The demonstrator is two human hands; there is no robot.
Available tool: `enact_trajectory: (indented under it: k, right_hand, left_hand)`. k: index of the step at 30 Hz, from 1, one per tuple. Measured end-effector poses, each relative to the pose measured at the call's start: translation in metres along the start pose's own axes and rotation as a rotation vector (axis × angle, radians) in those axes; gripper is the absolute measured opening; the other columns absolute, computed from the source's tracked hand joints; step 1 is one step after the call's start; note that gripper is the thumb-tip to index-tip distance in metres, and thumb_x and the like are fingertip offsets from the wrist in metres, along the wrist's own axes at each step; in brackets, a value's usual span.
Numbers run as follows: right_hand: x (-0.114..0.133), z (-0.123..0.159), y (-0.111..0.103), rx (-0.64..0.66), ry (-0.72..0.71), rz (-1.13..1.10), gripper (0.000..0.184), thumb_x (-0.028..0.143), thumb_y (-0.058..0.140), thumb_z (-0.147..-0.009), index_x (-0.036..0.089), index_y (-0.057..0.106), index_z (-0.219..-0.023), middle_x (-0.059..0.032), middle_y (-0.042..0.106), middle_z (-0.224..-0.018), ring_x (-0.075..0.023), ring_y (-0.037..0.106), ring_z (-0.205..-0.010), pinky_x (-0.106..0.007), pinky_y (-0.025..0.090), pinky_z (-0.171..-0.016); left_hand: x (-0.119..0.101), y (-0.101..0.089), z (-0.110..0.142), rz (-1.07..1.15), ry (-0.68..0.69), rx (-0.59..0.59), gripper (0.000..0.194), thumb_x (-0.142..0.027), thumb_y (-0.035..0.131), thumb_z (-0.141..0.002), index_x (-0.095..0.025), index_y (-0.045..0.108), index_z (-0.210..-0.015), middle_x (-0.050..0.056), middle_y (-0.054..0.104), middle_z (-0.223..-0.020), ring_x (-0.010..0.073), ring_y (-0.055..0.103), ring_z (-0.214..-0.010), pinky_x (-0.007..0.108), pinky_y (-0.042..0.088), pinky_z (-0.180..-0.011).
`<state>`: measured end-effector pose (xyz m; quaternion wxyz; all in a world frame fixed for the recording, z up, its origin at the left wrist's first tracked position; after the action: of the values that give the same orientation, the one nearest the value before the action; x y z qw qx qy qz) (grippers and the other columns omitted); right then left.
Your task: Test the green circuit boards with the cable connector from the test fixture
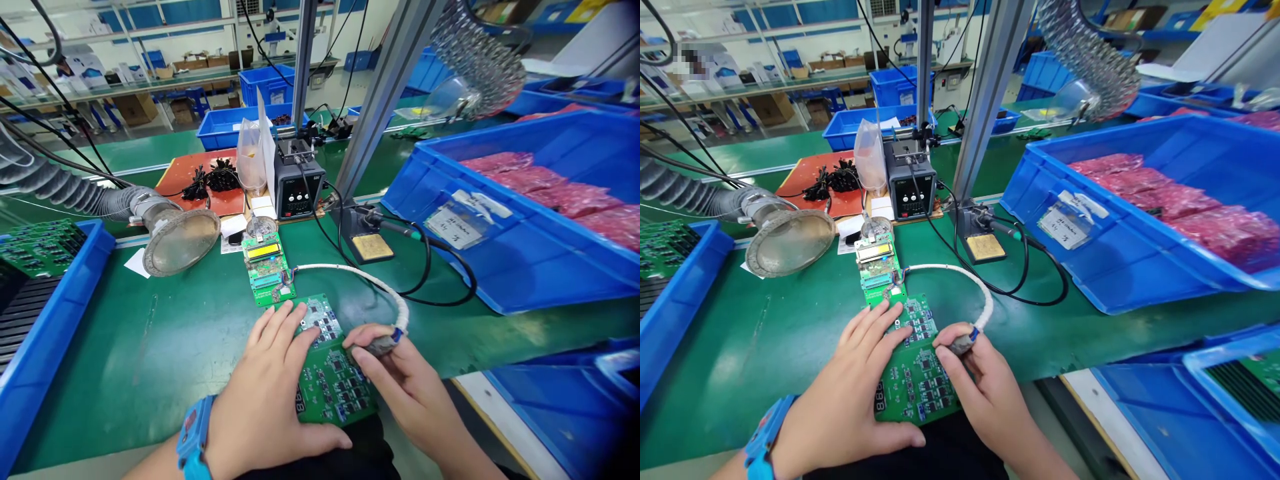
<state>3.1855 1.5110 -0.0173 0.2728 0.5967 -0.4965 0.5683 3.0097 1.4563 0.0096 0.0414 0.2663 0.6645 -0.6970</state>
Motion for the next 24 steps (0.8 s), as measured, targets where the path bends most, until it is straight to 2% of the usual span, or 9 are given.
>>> enact_trajectory:
  k: [5, 10, 18, 24]
  right_hand:
    - [-0.001, 0.0, 0.001, -0.004, -0.013, -0.009, 0.008, 0.022, 0.051, -0.095, 0.029, 0.054, -0.096, 0.002, 0.06, -0.09, -0.0102, 0.059, -0.084, -0.012, 0.05, -0.075]
    - [-0.003, -0.001, 0.001, 0.0, -0.02, -0.01, 0.009, 0.021, 0.052, -0.095, 0.029, 0.054, -0.097, 0.002, 0.059, -0.09, -0.0101, 0.059, -0.083, -0.012, 0.05, -0.075]
    - [-0.003, -0.002, 0.001, -0.002, -0.029, -0.013, 0.009, 0.02, 0.052, -0.094, 0.029, 0.054, -0.097, 0.0011, 0.059, -0.09, -0.0107, 0.06, -0.084, -0.013, 0.051, -0.075]
    - [-0.002, -0.003, 0.001, -0.023, -0.043, -0.014, 0.008, 0.02, 0.053, -0.094, 0.027, 0.056, -0.095, 0.0002, 0.059, -0.088, -0.0116, 0.06, -0.083, -0.014, 0.052, -0.073]
  left_hand:
    - [0.0, -0.001, -0.001, 0.002, 0.005, 0.022, 0.118, -0.084, 0.068, -0.049, -0.013, 0.04, -0.139, 0.019, 0.025, -0.152, 0.0411, 0.018, -0.14, 0.066, 0.024, -0.109]
    - [-0.002, -0.004, -0.003, 0.004, -0.019, 0.086, 0.118, -0.08, 0.072, -0.049, -0.011, 0.041, -0.139, 0.022, 0.024, -0.151, 0.0429, 0.017, -0.14, 0.065, 0.024, -0.108]
    - [-0.006, -0.01, -0.013, -0.008, -0.075, 0.195, 0.12, -0.079, 0.074, -0.047, -0.008, 0.042, -0.138, 0.032, 0.001, -0.151, 0.0453, -0.002, -0.138, 0.066, 0.021, -0.107]
    - [-0.009, -0.01, -0.015, -0.048, -0.125, 0.209, 0.115, -0.079, 0.074, -0.045, -0.01, 0.048, -0.133, 0.035, 0.006, -0.15, 0.0448, 0.0, -0.139, 0.065, 0.02, -0.107]
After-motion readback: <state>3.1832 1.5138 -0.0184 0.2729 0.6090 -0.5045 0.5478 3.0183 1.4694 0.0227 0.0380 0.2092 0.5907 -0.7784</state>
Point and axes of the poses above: each hand's wrist, its own z-axis away from the middle knuckle, its own y-axis out of the palm, x = y × z, the point moved 3 cm from there along -z, towards the middle knuckle
